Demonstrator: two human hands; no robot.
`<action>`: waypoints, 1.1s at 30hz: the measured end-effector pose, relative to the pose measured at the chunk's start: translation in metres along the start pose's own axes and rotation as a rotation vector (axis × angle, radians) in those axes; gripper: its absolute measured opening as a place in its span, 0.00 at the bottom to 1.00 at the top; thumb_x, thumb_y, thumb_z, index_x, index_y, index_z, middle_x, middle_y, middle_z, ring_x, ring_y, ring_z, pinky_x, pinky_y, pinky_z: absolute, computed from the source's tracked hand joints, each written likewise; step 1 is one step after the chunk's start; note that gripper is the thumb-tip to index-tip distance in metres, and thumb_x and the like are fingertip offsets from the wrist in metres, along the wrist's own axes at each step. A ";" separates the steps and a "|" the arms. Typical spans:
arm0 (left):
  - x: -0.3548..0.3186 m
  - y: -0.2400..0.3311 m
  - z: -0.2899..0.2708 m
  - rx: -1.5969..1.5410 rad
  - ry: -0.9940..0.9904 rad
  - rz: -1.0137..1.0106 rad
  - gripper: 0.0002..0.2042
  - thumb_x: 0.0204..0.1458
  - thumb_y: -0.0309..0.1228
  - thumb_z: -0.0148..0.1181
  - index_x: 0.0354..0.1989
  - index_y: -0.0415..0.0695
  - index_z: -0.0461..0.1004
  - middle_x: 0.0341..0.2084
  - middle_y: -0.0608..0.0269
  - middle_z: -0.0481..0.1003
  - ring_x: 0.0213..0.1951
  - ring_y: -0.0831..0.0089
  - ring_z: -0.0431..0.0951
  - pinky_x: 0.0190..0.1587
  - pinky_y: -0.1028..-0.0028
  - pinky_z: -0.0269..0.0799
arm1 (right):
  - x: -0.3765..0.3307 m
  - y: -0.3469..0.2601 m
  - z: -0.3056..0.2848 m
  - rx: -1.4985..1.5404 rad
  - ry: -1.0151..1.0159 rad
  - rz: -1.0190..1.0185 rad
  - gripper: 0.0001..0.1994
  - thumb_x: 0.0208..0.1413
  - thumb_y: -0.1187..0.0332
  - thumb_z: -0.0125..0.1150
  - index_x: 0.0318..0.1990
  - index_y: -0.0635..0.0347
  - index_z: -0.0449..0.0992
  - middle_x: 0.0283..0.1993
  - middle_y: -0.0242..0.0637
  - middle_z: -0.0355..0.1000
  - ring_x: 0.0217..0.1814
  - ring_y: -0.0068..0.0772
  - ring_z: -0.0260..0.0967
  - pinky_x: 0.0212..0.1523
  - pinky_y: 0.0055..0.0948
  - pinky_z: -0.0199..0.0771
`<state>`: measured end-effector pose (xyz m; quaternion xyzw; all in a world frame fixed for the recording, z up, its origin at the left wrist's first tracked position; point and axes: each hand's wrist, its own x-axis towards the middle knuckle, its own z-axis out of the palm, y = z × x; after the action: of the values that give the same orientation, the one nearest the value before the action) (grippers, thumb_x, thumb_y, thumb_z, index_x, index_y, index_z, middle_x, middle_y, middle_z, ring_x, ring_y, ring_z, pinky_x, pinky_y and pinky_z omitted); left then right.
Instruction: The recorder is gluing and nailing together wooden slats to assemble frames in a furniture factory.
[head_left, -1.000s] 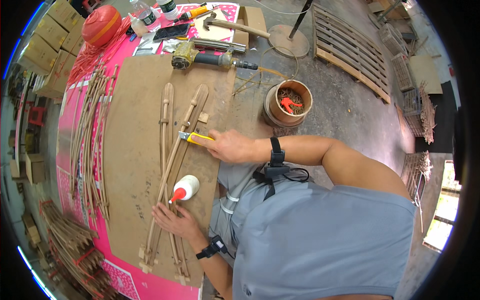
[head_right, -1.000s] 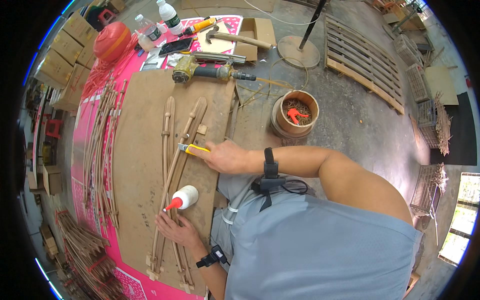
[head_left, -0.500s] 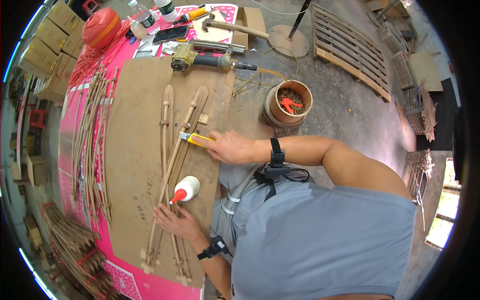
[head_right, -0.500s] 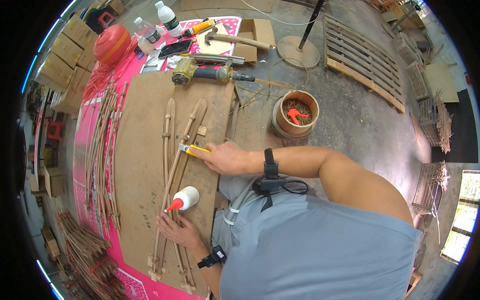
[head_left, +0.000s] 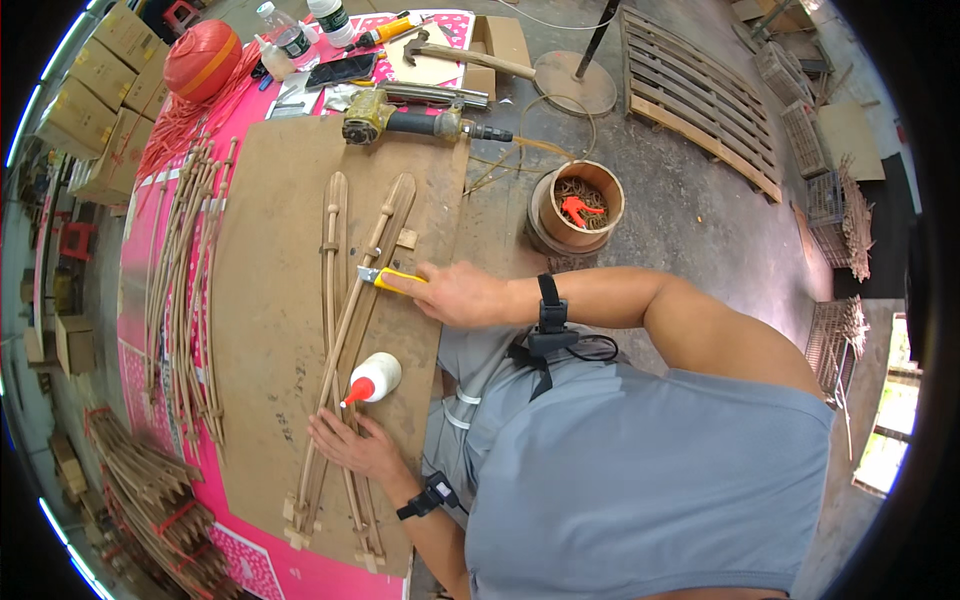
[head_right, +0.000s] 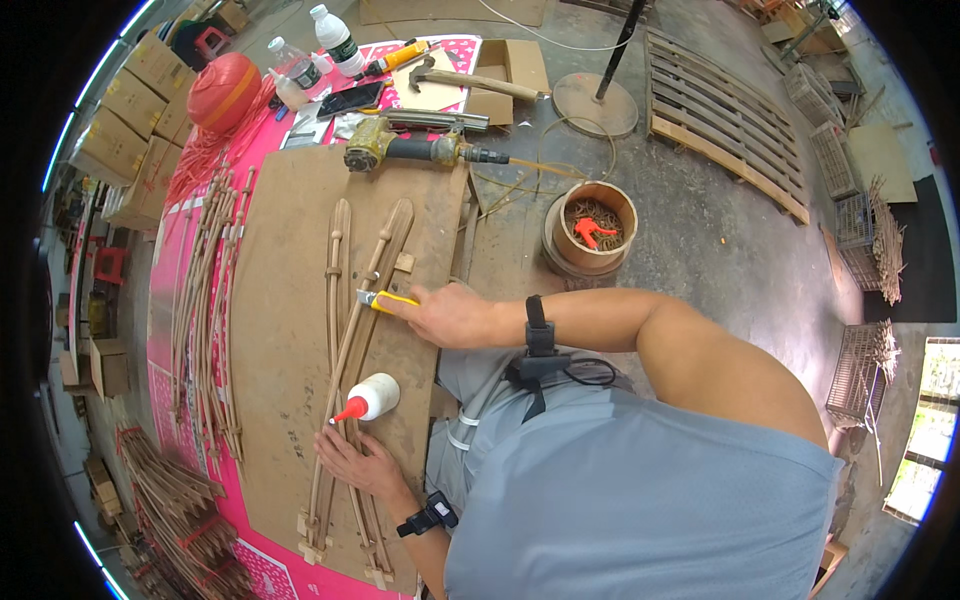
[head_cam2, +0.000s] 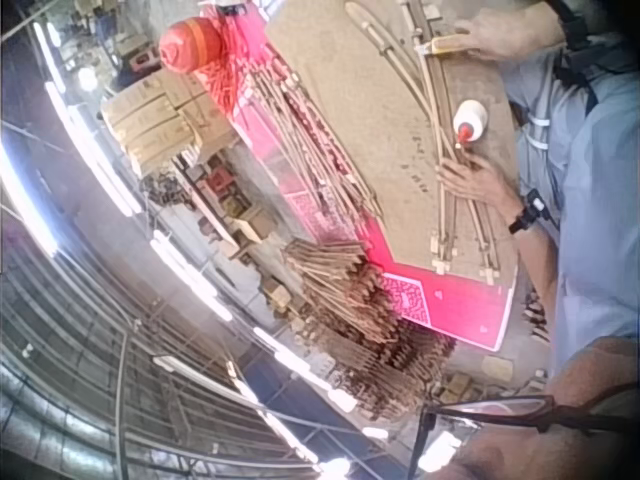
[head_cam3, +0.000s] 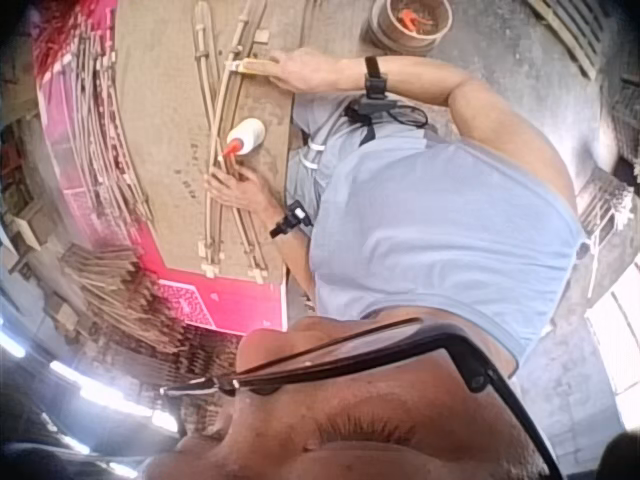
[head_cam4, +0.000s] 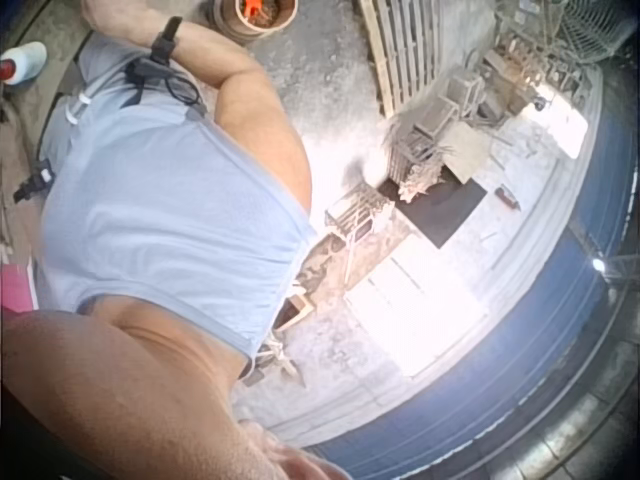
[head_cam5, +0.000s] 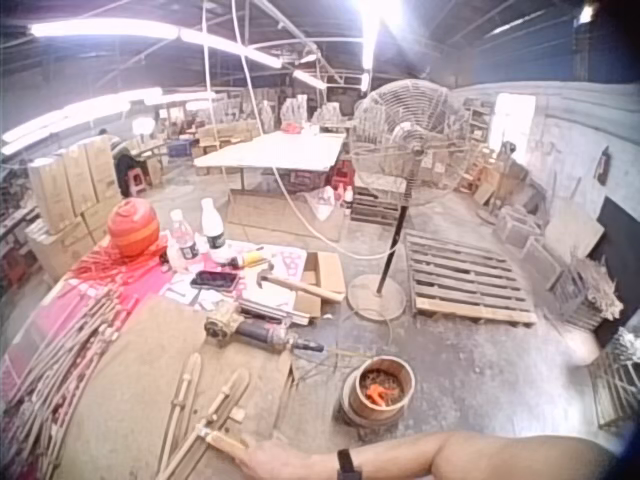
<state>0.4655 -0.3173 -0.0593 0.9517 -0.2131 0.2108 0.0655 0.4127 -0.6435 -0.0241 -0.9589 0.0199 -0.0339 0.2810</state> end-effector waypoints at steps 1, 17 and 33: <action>0.000 0.000 0.000 0.000 0.000 0.001 0.28 0.63 0.35 0.60 0.71 0.42 0.65 0.70 0.50 0.64 0.71 0.47 0.62 0.72 0.47 0.57 | 0.000 0.001 0.002 -0.034 0.034 0.030 0.33 0.64 0.63 0.57 0.76 0.44 0.55 0.43 0.50 0.70 0.29 0.53 0.75 0.30 0.48 0.78; -0.002 0.002 0.003 -0.021 0.026 -0.020 0.29 0.62 0.34 0.61 0.72 0.46 0.65 0.70 0.53 0.65 0.72 0.50 0.62 0.72 0.49 0.57 | -0.009 0.002 0.020 0.091 0.133 0.069 0.32 0.63 0.66 0.57 0.74 0.51 0.57 0.46 0.49 0.69 0.41 0.54 0.75 0.37 0.48 0.78; -0.002 0.003 -0.004 -0.091 0.016 -0.085 0.30 0.59 0.31 0.61 0.72 0.45 0.64 0.70 0.52 0.64 0.72 0.50 0.62 0.73 0.49 0.57 | 0.093 0.051 -0.145 0.891 -0.378 0.232 0.17 0.65 0.65 0.60 0.57 0.64 0.76 0.43 0.31 0.77 0.29 0.15 0.71 0.23 0.17 0.66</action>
<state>0.4614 -0.3191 -0.0567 0.9543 -0.1812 0.2054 0.1192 0.4933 -0.7697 0.0752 -0.7266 0.0588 0.1667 0.6640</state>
